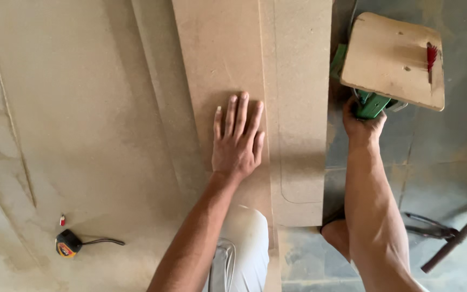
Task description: The person cuts a large board with a circular saw, moves wood pieces, and then marks lines on a board with a pencil.
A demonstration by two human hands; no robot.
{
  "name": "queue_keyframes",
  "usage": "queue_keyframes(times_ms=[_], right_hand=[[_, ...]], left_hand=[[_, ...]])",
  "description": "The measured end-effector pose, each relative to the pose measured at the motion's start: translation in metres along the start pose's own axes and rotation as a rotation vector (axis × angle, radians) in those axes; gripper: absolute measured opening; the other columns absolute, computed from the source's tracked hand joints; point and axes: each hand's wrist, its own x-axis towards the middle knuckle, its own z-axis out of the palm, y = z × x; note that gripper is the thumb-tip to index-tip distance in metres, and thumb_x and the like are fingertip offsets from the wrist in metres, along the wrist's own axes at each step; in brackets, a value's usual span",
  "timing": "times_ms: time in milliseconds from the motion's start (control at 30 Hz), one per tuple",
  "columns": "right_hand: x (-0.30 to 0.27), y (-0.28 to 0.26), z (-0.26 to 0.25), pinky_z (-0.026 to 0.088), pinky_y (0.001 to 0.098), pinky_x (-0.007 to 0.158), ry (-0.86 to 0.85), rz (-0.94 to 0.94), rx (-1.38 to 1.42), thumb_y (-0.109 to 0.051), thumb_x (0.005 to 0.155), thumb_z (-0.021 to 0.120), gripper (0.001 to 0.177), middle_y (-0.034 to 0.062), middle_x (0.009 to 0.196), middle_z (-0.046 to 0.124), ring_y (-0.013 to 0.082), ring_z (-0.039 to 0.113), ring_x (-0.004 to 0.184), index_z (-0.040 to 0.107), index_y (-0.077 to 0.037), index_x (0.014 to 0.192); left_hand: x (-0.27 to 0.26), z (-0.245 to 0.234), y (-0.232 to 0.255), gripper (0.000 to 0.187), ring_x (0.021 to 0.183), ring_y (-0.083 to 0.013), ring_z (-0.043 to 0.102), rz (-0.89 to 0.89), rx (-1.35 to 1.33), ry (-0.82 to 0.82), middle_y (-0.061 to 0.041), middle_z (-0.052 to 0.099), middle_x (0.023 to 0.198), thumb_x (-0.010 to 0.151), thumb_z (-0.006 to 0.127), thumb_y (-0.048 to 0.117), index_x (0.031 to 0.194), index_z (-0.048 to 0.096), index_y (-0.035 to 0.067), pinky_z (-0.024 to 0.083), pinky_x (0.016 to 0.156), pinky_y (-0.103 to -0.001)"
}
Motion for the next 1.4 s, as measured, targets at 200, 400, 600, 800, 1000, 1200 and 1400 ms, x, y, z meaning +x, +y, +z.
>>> queue_keyframes(times_ms=[200, 400, 600, 800, 1000, 1200, 1400], right_hand=[[-0.062, -0.059, 0.067, 0.061, 0.0418, 0.089, 0.169, -0.397, -0.368, -0.012, 0.096, 0.059, 0.026, 0.0153, 0.116, 0.074, 0.0284, 0.074, 0.106, 0.069, 0.000, 0.116], [-0.097, -0.068, 0.283, 0.067, 0.0471, 0.076, 0.128, -0.373, -0.592, -0.001, 0.094, 0.071, 0.016, 0.0194, 0.095, 0.069, 0.0318, 0.071, 0.089, 0.062, 0.004, 0.106], [-0.270, -0.023, 0.262, 0.053, 0.0400, 0.073, -0.252, -0.773, -0.865, -0.006, 0.112, 0.073, 0.018, 0.0117, 0.095, 0.061, 0.0245, 0.061, 0.081, 0.064, 0.005, 0.123], [-0.390, 0.011, 0.282, 0.058, 0.0262, 0.071, -0.101, -0.551, -1.273, -0.020, 0.115, 0.065, 0.015, 0.0036, 0.096, 0.068, 0.0115, 0.066, 0.075, 0.063, -0.006, 0.112], [-0.445, 0.095, 0.237, 0.056, 0.0298, 0.046, -0.067, -0.674, -1.877, -0.012, 0.104, 0.063, 0.014, 0.0091, 0.085, 0.075, 0.0155, 0.068, 0.059, 0.072, -0.001, 0.105], [-0.447, 0.126, 0.212, 0.053, 0.0265, 0.055, -0.068, -0.620, -1.810, -0.014, 0.101, 0.066, 0.016, 0.0083, 0.084, 0.074, 0.0112, 0.068, 0.063, 0.070, 0.002, 0.104], [-0.445, 0.132, 0.214, 0.054, 0.0272, 0.057, -0.102, -0.620, -1.834, -0.017, 0.103, 0.068, 0.020, 0.0087, 0.084, 0.074, 0.0116, 0.069, 0.065, 0.069, 0.003, 0.104]], left_hand=[[0.002, -0.003, 0.002, 0.059, 0.161, -0.0311, 0.015, -0.019, 0.008, -0.011, -0.011, 0.014, 0.174, 0.110, 0.035, 0.042, 0.165, 0.026, 0.021, 0.009, 0.131, -0.060], [0.002, -0.001, -0.001, 0.060, 0.160, -0.0322, 0.015, -0.016, -0.026, -0.014, -0.014, 0.016, 0.172, 0.109, 0.038, 0.040, 0.165, 0.029, 0.019, 0.011, 0.129, -0.061], [0.002, -0.010, 0.002, 0.062, 0.162, -0.0322, 0.017, -0.020, -0.084, 0.064, -0.011, 0.014, 0.174, 0.108, 0.043, 0.036, 0.166, 0.025, 0.022, 0.012, 0.131, -0.059], [0.002, -0.005, 0.002, 0.061, 0.161, -0.0311, 0.013, -0.019, -0.004, 0.040, -0.010, 0.012, 0.174, 0.110, 0.040, 0.036, 0.167, 0.023, 0.021, 0.008, 0.132, -0.055], [0.004, -0.020, 0.005, 0.060, 0.161, -0.0255, 0.003, -0.054, 0.028, -0.094, -0.008, 0.004, 0.174, 0.111, 0.029, 0.038, 0.168, 0.018, 0.024, 0.000, 0.131, -0.052], [0.005, -0.026, 0.006, 0.060, 0.162, -0.0219, 0.001, -0.096, -0.014, -0.161, -0.005, 0.003, 0.175, 0.112, 0.025, 0.041, 0.169, 0.015, 0.026, -0.001, 0.132, -0.050], [0.006, -0.026, 0.006, 0.059, 0.162, -0.0208, 0.001, -0.093, -0.021, -0.170, -0.004, 0.003, 0.175, 0.112, 0.024, 0.040, 0.169, 0.015, 0.027, -0.001, 0.132, -0.049]])
